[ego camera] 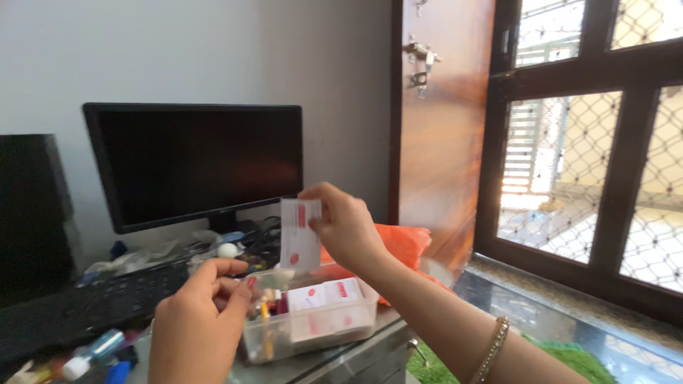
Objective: The person organizes small items on a glass desk. They repeatedly pick up small white packets and place them into a clear plastic container. They also handle several markers, removing caps and placing them into the container. Finally, they place a small brown wallet into the container and close the lid.
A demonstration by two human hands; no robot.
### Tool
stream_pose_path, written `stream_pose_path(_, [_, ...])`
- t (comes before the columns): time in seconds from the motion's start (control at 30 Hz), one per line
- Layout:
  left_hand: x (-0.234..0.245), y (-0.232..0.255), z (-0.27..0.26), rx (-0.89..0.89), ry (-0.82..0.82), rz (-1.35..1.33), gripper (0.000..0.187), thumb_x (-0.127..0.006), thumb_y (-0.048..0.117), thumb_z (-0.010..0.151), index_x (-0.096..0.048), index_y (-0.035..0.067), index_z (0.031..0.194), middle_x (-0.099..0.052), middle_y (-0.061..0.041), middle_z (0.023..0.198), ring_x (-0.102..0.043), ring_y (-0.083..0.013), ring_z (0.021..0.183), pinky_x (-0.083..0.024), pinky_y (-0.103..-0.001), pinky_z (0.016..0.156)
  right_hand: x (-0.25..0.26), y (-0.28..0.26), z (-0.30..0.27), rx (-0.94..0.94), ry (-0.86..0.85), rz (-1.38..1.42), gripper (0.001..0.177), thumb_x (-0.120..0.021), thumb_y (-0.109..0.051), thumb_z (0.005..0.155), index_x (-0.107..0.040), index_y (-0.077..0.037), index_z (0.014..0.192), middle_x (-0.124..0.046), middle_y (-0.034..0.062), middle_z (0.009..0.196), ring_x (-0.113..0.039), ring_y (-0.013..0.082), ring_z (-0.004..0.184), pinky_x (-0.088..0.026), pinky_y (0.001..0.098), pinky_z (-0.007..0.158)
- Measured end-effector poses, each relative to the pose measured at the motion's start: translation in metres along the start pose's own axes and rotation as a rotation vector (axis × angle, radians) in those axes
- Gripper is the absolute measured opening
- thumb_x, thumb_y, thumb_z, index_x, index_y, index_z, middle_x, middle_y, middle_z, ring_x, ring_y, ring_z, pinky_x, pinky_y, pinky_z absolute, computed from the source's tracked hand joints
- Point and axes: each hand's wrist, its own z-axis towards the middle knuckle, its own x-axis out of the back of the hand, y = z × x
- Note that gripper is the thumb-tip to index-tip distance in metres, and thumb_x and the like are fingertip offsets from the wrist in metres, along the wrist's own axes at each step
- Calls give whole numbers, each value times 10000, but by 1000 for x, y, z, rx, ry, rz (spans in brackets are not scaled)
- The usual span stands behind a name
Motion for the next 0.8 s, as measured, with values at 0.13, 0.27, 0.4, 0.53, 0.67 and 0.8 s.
stream_pose_path(0.13, [-30,11,-1,-137,-35,117,339,-687,233,910,-680,180,1245,-815,-8,1004,-791,-204,926,-609,-368,844,11,33,-13,-14,-113,-112,445,-699,62,745,-697,-105,1157,-759,139,996,-732,232,854,-587,363,742])
stream_pose_path(0.27, [-52,17,-7,-205,-169,245,414,-624,221,890,-647,251,1303,-800,24,1080,-756,-245,1022,-575,-411,922,11,40,-29,-103,-281,-99,451,-687,47,763,-689,-112,1184,-759,155,995,-740,245,889,-586,379,757])
stream_pose_path(0.4, [-65,19,-11,-91,-233,338,417,-604,277,919,-643,335,1330,-798,11,1085,-749,-243,1068,-568,-427,968,4,39,-37,-163,-337,-64,475,-728,17,749,-680,-128,1199,-728,127,1040,-728,263,927,-592,402,749])
stream_pose_path(0.53, [-70,13,-9,-99,-240,411,409,-577,325,945,-656,327,1347,-815,-2,1079,-757,-272,1052,-567,-450,954,-3,49,-39,-112,-439,-158,504,-794,-58,695,-671,-115,1181,-752,124,1037,-750,287,943,-586,405,800])
stream_pose_path(0.67, [-70,18,-14,-3,-305,563,388,-510,398,967,-623,294,1323,-803,-118,997,-746,-307,1066,-569,-472,971,-5,60,-38,31,-460,-317,412,-805,-189,707,-757,-111,1108,-774,123,1040,-734,306,977,-565,422,845])
stream_pose_path(0.8, [-67,24,-21,-113,-266,580,376,-473,433,954,-679,280,1229,-777,-127,930,-723,-341,1013,-546,-482,959,-6,58,-38,46,-494,-396,417,-791,-239,717,-775,-114,1115,-766,139,1030,-726,321,987,-557,434,862])
